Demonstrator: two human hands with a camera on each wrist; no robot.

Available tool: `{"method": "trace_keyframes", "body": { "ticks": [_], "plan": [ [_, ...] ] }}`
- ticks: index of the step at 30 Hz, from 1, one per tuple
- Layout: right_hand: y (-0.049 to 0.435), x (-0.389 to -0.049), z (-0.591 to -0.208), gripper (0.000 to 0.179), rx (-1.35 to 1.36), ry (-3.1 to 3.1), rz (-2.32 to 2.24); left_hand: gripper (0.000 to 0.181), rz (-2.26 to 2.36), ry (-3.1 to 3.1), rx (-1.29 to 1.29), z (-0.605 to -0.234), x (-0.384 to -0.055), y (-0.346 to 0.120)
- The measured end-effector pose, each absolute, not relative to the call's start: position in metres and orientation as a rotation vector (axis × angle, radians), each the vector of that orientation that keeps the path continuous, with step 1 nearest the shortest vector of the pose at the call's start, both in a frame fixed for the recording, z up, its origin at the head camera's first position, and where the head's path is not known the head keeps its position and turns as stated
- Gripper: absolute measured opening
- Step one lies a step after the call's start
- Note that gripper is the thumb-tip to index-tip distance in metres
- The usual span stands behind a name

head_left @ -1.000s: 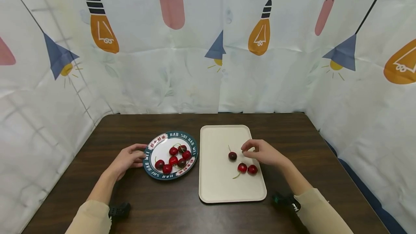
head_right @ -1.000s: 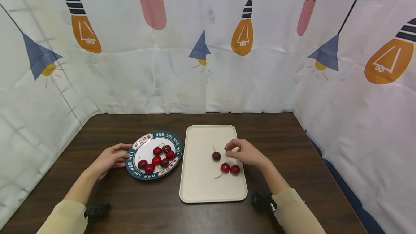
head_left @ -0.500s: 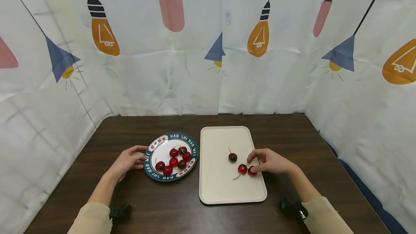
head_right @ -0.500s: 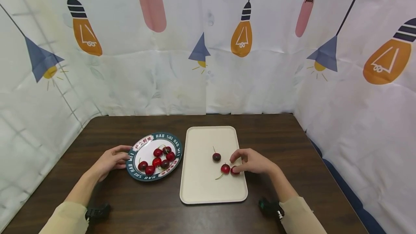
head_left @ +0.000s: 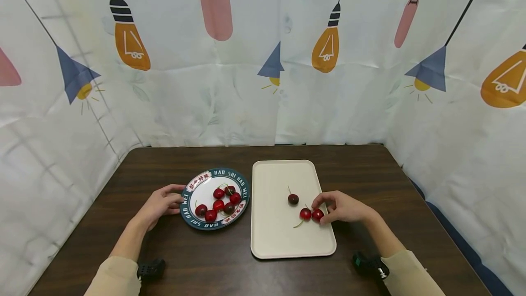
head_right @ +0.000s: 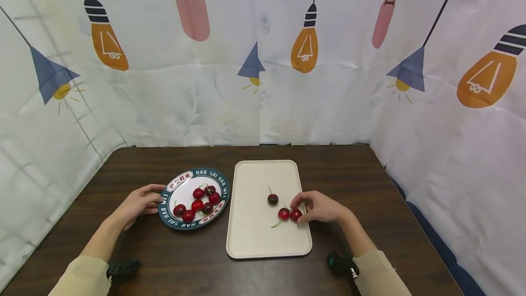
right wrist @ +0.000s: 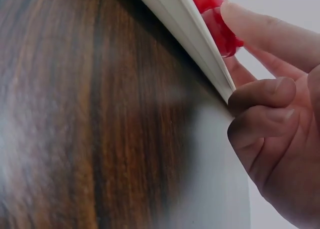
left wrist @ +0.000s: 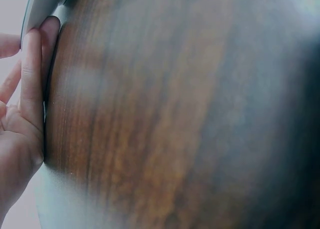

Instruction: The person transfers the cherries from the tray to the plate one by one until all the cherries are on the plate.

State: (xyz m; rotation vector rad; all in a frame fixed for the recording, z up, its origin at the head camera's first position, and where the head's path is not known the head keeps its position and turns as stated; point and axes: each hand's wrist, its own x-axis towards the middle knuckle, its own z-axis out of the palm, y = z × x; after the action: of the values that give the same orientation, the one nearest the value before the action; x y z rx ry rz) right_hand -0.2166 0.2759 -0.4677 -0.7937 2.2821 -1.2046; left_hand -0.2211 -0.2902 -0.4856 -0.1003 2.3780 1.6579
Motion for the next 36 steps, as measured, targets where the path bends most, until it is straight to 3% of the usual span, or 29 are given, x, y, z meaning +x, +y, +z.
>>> {"method": "trace_keyframes", "body": {
  "ticks": [36],
  "plan": [
    [0.239,-0.239,-0.451,0.027,-0.564,2.555,-1.308,0.054,1.648,2.402,-0.085,-0.489,-0.222,-0.291]
  ]
}}
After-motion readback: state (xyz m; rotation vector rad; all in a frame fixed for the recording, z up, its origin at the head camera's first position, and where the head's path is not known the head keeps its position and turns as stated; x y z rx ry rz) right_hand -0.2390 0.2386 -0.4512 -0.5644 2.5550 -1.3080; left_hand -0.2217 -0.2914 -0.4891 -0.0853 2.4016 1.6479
